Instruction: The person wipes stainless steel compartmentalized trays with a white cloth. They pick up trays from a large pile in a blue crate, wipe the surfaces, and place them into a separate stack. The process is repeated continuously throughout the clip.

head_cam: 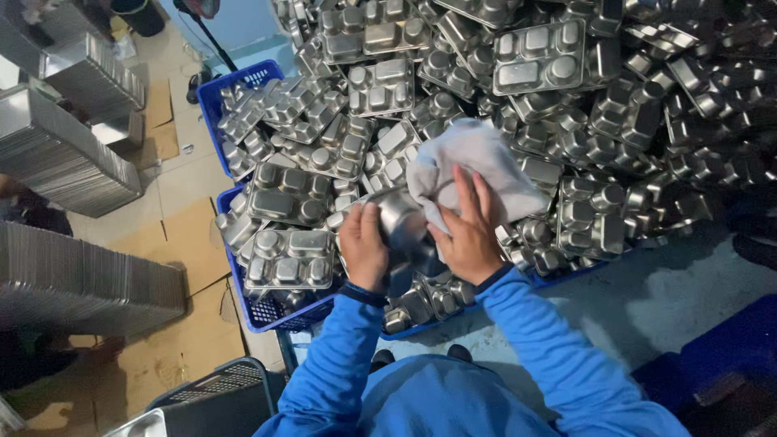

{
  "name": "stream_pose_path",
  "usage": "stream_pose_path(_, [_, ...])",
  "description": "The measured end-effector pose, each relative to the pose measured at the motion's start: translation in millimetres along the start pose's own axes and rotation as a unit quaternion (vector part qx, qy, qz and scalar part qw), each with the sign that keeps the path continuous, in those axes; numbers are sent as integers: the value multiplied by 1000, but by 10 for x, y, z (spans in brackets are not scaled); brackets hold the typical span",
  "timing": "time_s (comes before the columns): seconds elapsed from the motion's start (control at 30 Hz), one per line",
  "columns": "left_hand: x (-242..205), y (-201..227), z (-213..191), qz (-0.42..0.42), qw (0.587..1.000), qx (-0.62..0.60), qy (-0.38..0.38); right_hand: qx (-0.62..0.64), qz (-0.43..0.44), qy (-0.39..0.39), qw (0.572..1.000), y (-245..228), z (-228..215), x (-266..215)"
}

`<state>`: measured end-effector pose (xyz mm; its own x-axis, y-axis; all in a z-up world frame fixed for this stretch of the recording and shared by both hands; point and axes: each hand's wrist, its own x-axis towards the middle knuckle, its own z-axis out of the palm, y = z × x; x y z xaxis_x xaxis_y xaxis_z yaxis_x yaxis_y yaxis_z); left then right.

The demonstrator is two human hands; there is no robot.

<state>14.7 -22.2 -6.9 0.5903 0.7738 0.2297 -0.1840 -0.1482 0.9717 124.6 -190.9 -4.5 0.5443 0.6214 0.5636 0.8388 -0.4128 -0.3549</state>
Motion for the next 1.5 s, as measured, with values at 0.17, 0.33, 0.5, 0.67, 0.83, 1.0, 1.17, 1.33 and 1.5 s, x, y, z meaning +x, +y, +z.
stream_pose_path(0.17, [61,-37,-110,-54,997,5,48,15,-22,-36,999,-68,35,-262])
stream_pose_path(0.33, [-47,-147,-131,-109,983,-139,54,-29,2,55,998,414,51,-555])
stream_pose_path(0.5, [-80,-256,-99,-125,968,-203,77,199,240,12,950,1043,260,-651])
stream_pose_path(0.67, [-97,-364,-69,-116,944,-299,74,378,398,155,822,1512,418,-526])
stream_pose_path(0.83, [-110,-354,-62,-137,924,-348,85,556,369,165,726,1674,321,-327])
stream_pose_path(1.0, [-94,-307,-245,-189,834,-510,-96,759,417,225,447,1536,229,-127])
stream_pose_path(1.17, [-214,-425,-371,-134,748,-621,-193,798,377,171,439,1276,102,-163])
stream_pose_path(1.33, [-259,-419,-335,-156,768,-594,-182,815,341,168,437,1038,20,-167])
stream_pose_path(1.5, [-352,-317,-23,-176,773,-590,-151,754,469,138,438,677,13,-259])
